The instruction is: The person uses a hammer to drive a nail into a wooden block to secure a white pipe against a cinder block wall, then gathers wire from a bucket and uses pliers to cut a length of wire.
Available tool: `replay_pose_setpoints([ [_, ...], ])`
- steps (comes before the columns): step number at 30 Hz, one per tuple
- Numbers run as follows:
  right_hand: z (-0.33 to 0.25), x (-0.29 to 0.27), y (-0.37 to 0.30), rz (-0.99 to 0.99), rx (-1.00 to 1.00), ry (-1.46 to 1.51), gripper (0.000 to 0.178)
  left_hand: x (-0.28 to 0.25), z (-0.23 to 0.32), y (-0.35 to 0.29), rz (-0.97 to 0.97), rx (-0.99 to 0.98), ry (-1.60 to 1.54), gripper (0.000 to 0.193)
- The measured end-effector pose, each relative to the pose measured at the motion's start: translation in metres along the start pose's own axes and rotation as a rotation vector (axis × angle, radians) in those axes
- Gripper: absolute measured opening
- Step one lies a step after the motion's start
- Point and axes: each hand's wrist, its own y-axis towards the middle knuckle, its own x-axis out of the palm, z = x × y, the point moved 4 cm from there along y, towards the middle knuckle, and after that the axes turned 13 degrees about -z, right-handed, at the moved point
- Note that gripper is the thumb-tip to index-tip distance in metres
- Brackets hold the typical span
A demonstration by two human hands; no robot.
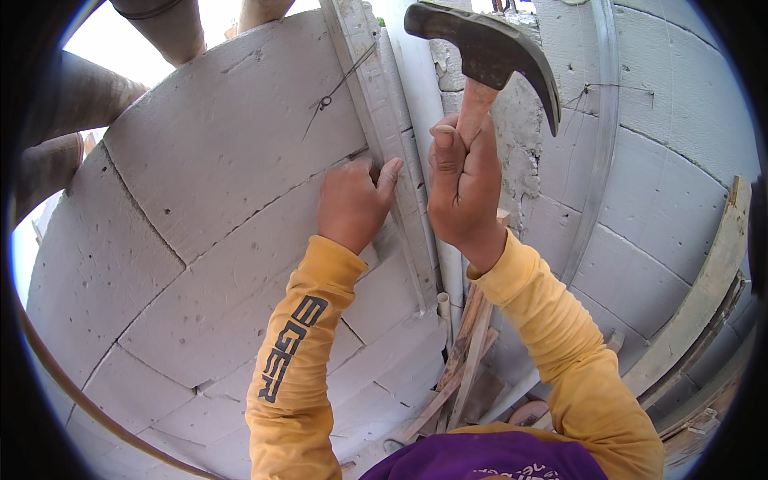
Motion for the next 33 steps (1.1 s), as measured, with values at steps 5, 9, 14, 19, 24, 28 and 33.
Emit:
replay_pose_setpoints([
  [5, 0.017, 0.024, -0.003, -0.368, 0.134, -0.181, 0.016, 0.004, -0.007, 0.003, -0.016, 0.016, 0.005, 0.046],
  [9, 0.002, 0.022, -0.003, -0.121, 0.038, -0.080, 0.016, 0.002, -0.004, 0.002, 0.005, 0.010, -0.034, 0.032],
  [14, 0.022, 0.028, -0.007, -0.360, 0.154, -0.237, 0.016, 0.006, -0.010, 0.003, 0.043, 0.054, 0.019, 0.032],
  [19, 0.025, 0.030, -0.006, -0.398, 0.170, -0.246, 0.018, 0.004, -0.004, 0.003, -0.010, 0.030, 0.007, 0.037],
  [24, 0.006, -0.003, -0.023, -0.385, 0.265, -0.206, 0.017, -0.027, 0.005, -0.007, -0.027, 0.009, -0.147, 0.037],
  [28, 0.000, -0.031, -0.084, -0.180, 0.324, -0.059, 0.020, -0.059, 0.012, -0.001, -0.012, -0.051, -0.189, 0.040],
  [33, -0.008, -0.058, -0.147, -0.046, 0.575, 0.127, 0.022, -0.006, -0.001, -0.005, -0.353, -0.211, -0.173, 0.052],
])
